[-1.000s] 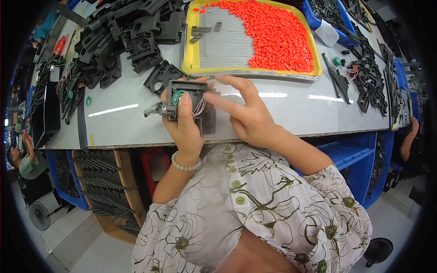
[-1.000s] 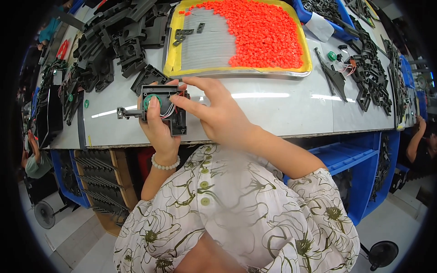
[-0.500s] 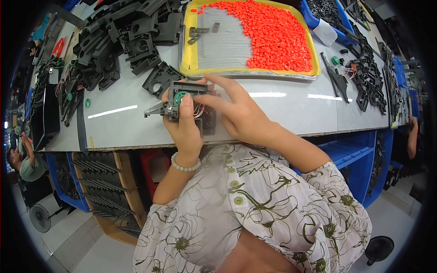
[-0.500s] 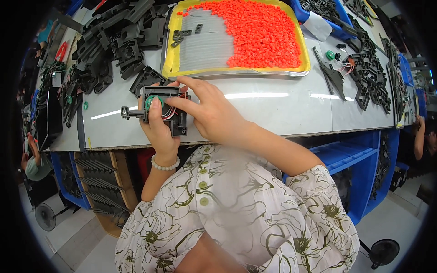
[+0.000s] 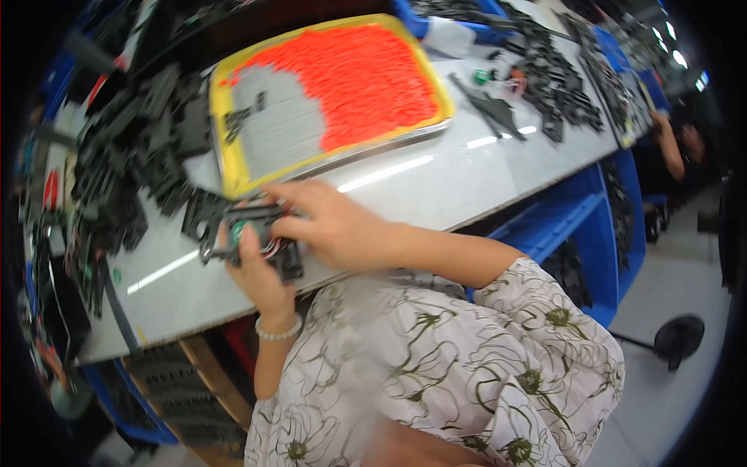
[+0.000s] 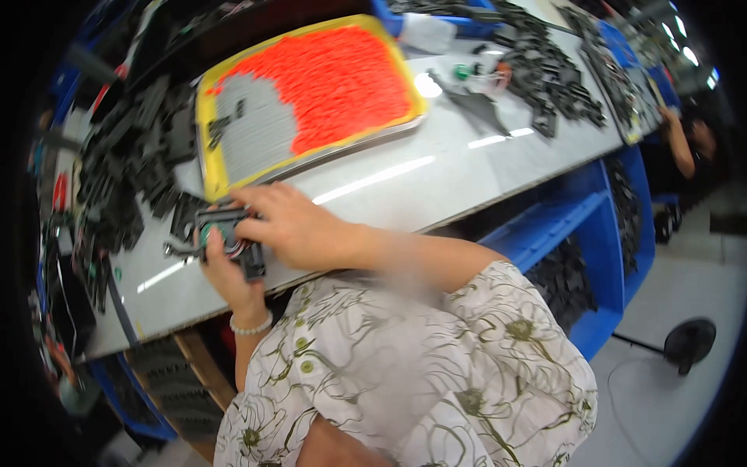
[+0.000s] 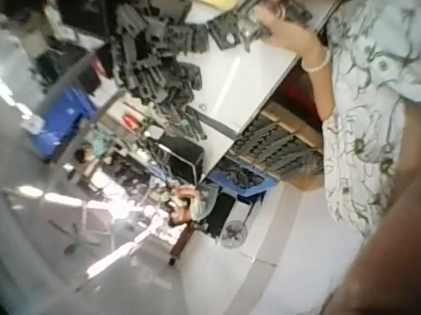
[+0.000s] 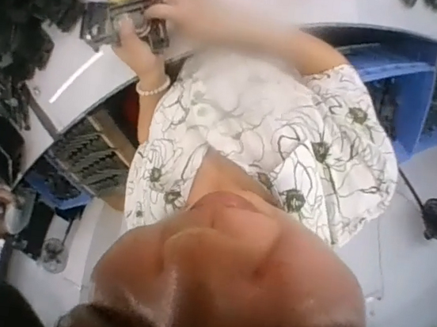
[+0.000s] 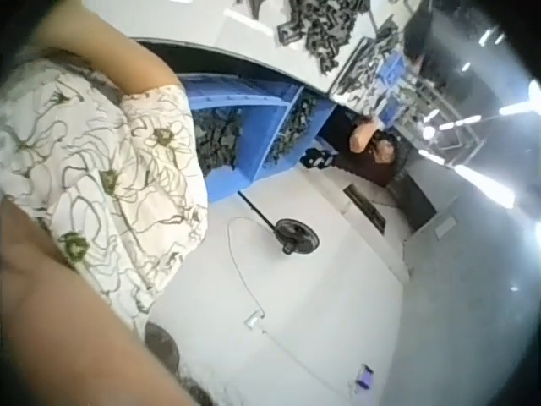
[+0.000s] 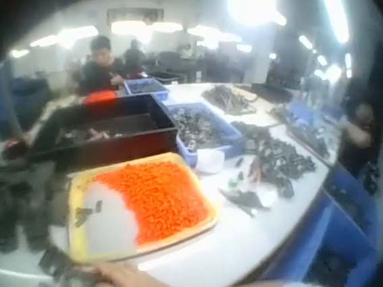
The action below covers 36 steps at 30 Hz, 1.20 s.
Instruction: The person assembles electronic components by hand, inserting a fan module and wiring into a gray plastic housing.
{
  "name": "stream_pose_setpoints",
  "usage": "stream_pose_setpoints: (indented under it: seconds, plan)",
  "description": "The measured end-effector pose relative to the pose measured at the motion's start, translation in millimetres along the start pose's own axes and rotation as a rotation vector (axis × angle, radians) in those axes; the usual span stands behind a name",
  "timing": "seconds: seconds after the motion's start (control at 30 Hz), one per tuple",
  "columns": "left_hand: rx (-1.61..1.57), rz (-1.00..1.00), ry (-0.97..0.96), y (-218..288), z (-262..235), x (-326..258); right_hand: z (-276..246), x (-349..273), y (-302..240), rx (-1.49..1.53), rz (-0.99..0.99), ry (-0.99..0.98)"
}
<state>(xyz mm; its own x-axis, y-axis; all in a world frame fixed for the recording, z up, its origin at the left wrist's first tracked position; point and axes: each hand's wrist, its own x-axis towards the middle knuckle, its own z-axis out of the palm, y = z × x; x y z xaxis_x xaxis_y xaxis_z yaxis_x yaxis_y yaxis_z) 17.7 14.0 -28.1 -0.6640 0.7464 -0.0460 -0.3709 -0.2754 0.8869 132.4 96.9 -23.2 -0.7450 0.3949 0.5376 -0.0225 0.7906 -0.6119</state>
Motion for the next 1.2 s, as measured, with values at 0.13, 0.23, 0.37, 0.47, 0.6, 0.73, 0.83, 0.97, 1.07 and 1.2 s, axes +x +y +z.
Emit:
stream_pose_setpoints:
  seconds: [0.13, 0.23, 0.37, 0.47, 0.6, 0.73, 0.83, 0.97, 1.07, 1.2]
  plan:
    - [0.074, -0.01, -0.022, 0.2, 0.9, -1.9, -2.3, -4.5, -1.9, -0.004, -0.024, 0.108]
    - [0.092, 0.002, -0.076, -6.4, 14.0, -1.0, -10.2, -8.2, 0.3, -0.13, -0.008, 0.04]
    - [0.002, -0.096, -0.123, -3.5, 21.7, 1.3, -43.5, -19.7, 8.9, -0.127, 0.081, 0.114]
    - [-0.045, -0.151, -0.104, -6.0, 19.2, 2.1, -94.6, -48.8, 44.4, -0.31, 0.296, 0.222]
    - [-0.026, -0.206, -0.182, -11.3, 6.3, 0.4, -192.0, -76.0, 90.2, -0.614, 0.536, 0.446]
    - [-0.022, -0.205, -0.147, -12.3, 3.3, -2.8, -279.3, -93.6, 105.1, -0.792, 0.835, 0.526]
    - [-0.009, -0.202, -0.056, -11.8, 3.6, -7.8, -328.1, -139.8, 142.3, -0.877, 0.867, 0.554]
    - [0.02, -0.175, -0.086, -11.7, 4.1, -8.7, -327.8, -151.8, 156.3, -0.993, 0.943, 0.197]
    - [-0.004, -0.187, -0.091, -15.5, 2.8, -7.3, -319.7, -158.2, 172.2, -0.998, 0.908, 0.129]
    - [0.006, -0.185, -0.09, -15.6, -0.3, -6.6, -323.6, -162.2, 178.2, -1.011, 0.774, 0.201]
